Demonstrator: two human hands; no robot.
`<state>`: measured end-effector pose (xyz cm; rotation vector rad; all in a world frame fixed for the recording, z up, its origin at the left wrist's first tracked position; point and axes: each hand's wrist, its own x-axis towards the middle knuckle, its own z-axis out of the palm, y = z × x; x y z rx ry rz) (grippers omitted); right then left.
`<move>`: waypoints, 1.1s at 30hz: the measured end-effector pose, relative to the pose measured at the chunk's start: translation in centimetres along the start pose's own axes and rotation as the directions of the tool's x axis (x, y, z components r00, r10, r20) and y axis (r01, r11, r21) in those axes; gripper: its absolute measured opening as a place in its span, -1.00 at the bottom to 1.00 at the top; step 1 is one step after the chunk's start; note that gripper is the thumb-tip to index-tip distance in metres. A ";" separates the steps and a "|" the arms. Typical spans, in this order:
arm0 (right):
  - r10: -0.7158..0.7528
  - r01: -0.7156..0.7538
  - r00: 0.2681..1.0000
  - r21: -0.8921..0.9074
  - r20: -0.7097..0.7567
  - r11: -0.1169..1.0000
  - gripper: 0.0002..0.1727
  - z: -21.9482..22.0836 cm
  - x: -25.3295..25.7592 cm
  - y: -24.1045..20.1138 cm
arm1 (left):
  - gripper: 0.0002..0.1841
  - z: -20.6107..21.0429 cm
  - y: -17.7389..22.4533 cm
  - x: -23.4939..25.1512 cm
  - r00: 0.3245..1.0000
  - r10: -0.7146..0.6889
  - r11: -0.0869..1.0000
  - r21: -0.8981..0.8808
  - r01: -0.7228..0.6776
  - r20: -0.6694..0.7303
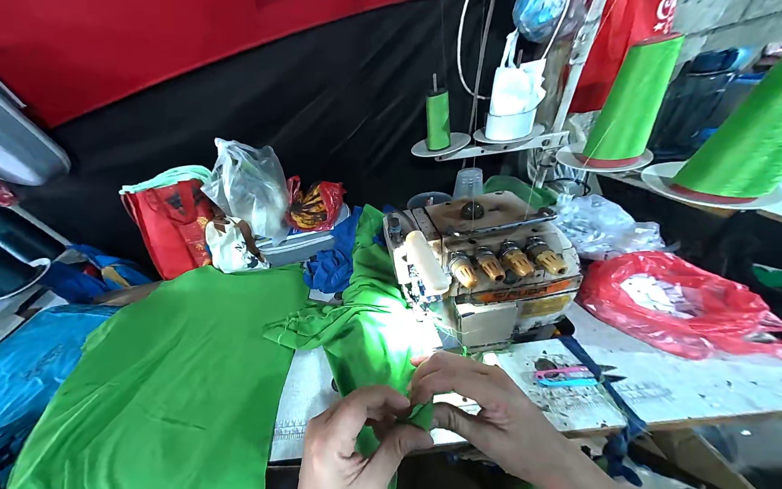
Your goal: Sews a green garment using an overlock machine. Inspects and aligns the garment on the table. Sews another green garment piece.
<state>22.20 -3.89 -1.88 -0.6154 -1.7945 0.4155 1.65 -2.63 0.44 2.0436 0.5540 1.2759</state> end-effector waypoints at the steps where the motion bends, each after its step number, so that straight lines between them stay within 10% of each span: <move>1: 0.000 0.001 1.000 0.007 -0.006 1.000 -0.75 0.0 0.0 -0.2 | -0.74 0.0 0.0 -0.1 1.000 0.007 1.000 0.019 -0.007 -0.003; 16: 0.015 -0.014 0.999 0.009 -0.029 1.000 -0.77 -0.6 0.3 -1.0 | -0.49 1.4 0.2 -0.7 0.999 0.037 0.943 0.331 -0.040 0.015; 22: 0.012 -0.010 0.999 0.024 -0.044 1.000 -0.75 -1.0 0.0 -1.2 | -0.86 2.4 -1.1 -1.7 0.999 0.053 0.919 0.390 -0.052 0.007; 30: 0.051 -0.054 0.998 -0.152 -0.026 0.987 -0.78 -0.5 -3.3 -2.8 | -0.80 1.0 -2.3 -0.7 0.974 0.052 0.947 0.298 -0.118 0.220; 33: 0.051 -0.065 0.995 -0.157 -0.091 0.985 -0.82 0.1 -3.9 -3.0 | -0.44 1.9 -3.5 -0.1 0.964 0.090 0.871 0.449 -0.198 0.252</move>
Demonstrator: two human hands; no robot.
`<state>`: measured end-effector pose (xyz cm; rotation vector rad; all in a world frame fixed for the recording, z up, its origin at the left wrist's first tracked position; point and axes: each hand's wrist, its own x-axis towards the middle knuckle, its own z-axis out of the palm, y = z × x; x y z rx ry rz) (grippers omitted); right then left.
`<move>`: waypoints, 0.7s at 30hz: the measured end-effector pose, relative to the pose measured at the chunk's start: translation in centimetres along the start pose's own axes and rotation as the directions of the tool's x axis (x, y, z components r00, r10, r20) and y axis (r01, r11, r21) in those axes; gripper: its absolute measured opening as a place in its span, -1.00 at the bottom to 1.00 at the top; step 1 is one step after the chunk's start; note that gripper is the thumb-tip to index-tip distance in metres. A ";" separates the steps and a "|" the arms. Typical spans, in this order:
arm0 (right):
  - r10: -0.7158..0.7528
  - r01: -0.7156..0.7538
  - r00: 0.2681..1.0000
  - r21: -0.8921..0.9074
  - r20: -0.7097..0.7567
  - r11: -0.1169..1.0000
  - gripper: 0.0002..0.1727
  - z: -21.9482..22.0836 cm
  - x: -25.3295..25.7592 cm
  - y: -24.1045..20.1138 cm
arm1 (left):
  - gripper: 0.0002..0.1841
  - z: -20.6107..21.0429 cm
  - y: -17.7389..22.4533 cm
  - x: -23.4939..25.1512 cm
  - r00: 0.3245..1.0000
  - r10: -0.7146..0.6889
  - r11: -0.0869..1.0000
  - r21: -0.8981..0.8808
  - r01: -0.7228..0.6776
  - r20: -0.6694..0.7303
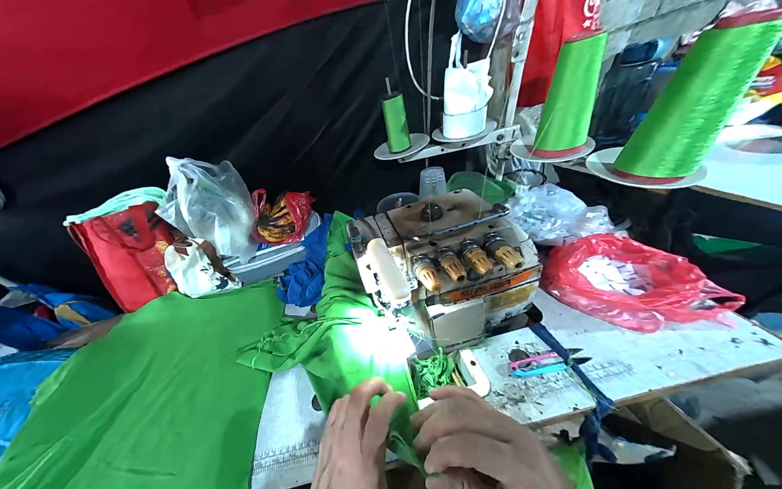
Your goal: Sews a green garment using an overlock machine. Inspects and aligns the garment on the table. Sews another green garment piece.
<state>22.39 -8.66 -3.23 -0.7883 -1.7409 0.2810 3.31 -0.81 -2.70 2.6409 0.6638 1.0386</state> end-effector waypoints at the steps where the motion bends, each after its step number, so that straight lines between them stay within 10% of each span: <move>1: -0.016 0.016 0.999 -0.006 -0.031 1.000 -0.83 0.2 0.0 -0.1 | -0.39 0.6 -0.3 0.4 0.999 0.028 0.997 0.071 -0.025 -0.039; 6: -0.067 0.071 0.982 0.017 -0.178 0.997 -0.90 1.8 0.9 -0.5 | -0.70 3.0 -3.2 2.6 0.974 0.010 0.986 0.163 0.028 -0.225; 21: 0.006 0.016 0.950 0.069 -0.312 0.998 -0.83 2.8 1.7 -0.7 | -0.79 2.0 -4.4 6.5 0.990 -0.070 0.998 -0.009 0.069 -0.119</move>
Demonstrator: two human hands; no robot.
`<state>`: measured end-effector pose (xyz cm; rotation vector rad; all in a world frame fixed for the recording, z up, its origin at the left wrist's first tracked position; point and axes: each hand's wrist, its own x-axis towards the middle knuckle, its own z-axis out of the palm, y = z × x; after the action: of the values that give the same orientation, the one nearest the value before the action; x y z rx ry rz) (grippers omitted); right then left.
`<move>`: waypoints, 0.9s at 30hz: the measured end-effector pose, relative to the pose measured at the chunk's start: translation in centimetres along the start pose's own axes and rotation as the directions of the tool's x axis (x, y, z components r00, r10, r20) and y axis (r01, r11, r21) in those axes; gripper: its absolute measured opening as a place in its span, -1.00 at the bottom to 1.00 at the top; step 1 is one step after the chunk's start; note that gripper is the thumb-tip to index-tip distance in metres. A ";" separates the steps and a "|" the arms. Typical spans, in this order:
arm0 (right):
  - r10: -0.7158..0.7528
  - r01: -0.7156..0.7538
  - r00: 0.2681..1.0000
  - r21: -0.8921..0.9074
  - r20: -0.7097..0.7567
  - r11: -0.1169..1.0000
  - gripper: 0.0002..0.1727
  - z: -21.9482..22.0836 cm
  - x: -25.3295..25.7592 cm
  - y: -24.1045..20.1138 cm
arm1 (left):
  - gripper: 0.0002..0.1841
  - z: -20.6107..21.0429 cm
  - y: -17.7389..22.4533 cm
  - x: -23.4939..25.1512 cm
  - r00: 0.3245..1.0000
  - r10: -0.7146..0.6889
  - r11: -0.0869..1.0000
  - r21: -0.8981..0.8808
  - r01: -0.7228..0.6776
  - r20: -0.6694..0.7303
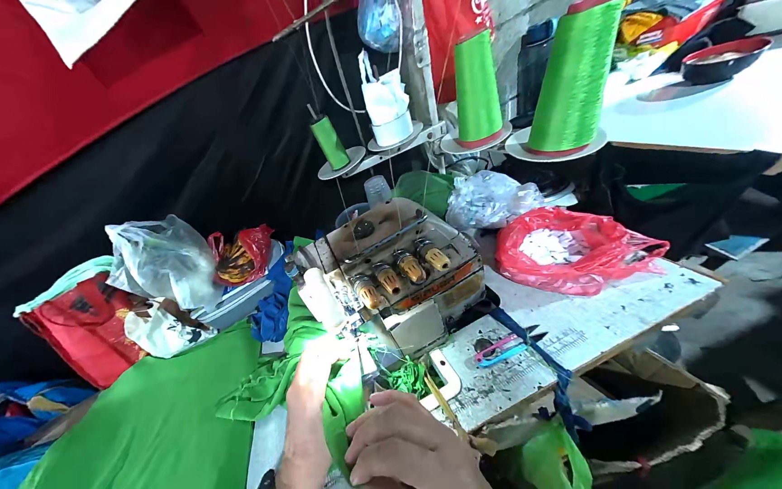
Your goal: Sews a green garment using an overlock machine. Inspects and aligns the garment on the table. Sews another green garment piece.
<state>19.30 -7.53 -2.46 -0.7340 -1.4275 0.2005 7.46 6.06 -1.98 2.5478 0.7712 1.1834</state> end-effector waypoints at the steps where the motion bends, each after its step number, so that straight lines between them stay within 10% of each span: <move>1: 0.000 0.000 1.000 0.002 0.011 1.000 -0.83 0.1 0.0 0.0 | -0.79 0.0 0.0 0.0 1.000 0.001 1.000 0.022 -0.001 0.020; 15: 0.029 -0.021 0.991 -0.066 0.132 0.998 -0.83 -3.1 -1.5 0.2 | -0.66 0.7 1.8 -1.7 0.977 0.174 0.839 0.501 -0.211 0.119; 18: 0.094 -0.065 0.954 -0.108 0.285 0.992 -0.82 -4.3 -3.9 0.5 | -0.21 -0.7 3.4 -3.6 0.950 0.057 0.773 0.589 -0.236 0.306; 21: 0.090 0.012 0.929 -0.271 0.360 0.963 -0.84 -5.3 -6.5 1.6 | 0.22 -2.2 3.4 -4.6 0.906 -0.025 0.817 0.531 -0.225 0.422; 27: 0.110 0.045 0.930 -0.406 0.350 0.913 -0.82 -6.0 -7.7 1.9 | 0.10 -6.4 3.4 -1.8 0.761 -0.140 0.984 0.172 0.038 0.634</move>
<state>24.23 -12.27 -9.75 -1.1083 -1.8449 0.0630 2.89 2.15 2.39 2.7190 0.7989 0.1576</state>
